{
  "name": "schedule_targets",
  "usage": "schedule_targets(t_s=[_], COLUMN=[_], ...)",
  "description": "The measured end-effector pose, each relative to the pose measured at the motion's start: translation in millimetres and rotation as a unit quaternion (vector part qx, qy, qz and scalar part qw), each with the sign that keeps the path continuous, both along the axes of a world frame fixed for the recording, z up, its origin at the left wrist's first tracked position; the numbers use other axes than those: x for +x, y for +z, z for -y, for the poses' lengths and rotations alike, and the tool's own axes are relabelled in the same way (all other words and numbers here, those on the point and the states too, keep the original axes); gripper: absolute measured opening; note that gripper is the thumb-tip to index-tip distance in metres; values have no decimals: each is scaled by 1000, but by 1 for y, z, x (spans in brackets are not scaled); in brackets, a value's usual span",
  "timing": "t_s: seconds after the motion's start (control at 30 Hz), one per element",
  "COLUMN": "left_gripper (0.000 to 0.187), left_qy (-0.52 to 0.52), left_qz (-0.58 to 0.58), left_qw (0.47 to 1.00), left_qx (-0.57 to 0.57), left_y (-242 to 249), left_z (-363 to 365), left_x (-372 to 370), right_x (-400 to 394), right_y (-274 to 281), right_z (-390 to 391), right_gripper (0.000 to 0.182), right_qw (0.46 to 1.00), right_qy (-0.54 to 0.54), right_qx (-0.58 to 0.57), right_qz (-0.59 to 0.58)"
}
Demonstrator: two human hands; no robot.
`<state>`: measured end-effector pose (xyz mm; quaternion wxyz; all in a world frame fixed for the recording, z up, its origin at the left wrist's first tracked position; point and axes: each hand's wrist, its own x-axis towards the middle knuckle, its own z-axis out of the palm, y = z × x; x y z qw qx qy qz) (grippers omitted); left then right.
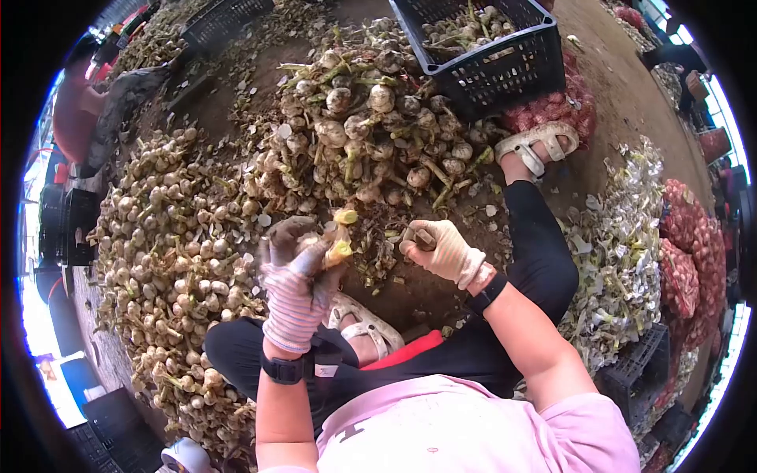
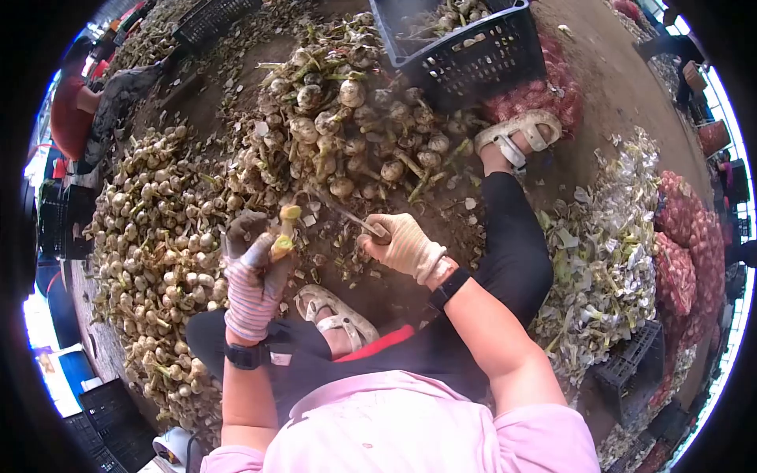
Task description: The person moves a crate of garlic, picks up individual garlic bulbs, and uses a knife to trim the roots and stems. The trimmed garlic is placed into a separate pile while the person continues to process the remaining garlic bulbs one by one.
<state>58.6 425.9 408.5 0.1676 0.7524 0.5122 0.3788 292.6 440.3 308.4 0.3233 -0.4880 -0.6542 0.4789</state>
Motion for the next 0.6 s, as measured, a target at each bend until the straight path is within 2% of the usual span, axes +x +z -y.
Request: schedule_targets(t_s=[0.03,0.07,0.1,0.13,0.17,0.2,0.23,0.27,0.3,0.33,0.4,0.43,0.5,0.53,0.57,0.6], left_gripper=[25,25,26,26,28,28,30,32,36,36,38,38,40,42,54,54], left_qy=[-8,-9,-8,-8,-18,-20,-23,-23,-33,-34,9,-25,-45,-66,-52,-50], left_qz=[-103,-103,-80,-57,35,33,221,398,451,451,409,411,414,417,386,386], left_qw=[990,990,995,998,996,996,956,869,828,828,826,812,798,783,800,799], left_qx=[96,99,62,23,-82,-82,-193,-294,-331,-332,-387,-414,-436,-456,-457,-458], left_y=[7,8,7,5,9,12,17,21,19,15,2,-3,1,2,-2,-3], left_z=[-6,-5,-3,1,5,5,9,10,14,17,17,15,14,14,11,11], left_x=[-5,-7,-8,-8,-5,0,7,12,11,9,0,-5,-3,-2,2,4], right_x=[-3,-7,-12,-13,-14,-16,-16,-17,-16,-16,-16,-15,-15,-16,-17,-18], right_y=[9,15,15,16,19,22,26,33,37,34,29,28,34,40,51,55], right_z=[3,4,5,6,6,7,9,11,13,12,12,12,9,9,9,10], right_gripper=[13,12,6,9,9,10,10,13,15,15,16,16,17,17,15,13], right_qw=[999,996,985,979,968,954,954,949,943,943,963,963,984,984,992,995], right_qy=[-9,-20,-21,-9,12,33,33,49,65,65,55,54,48,49,58,66], right_qx=[-33,-64,-143,-179,-231,-282,-284,-292,-300,-301,-209,-211,-148,-150,-110,-70], right_qz=[-32,-64,-98,-99,-97,-94,-96,-110,-125,-125,-159,-160,-82,-84,-31,21])
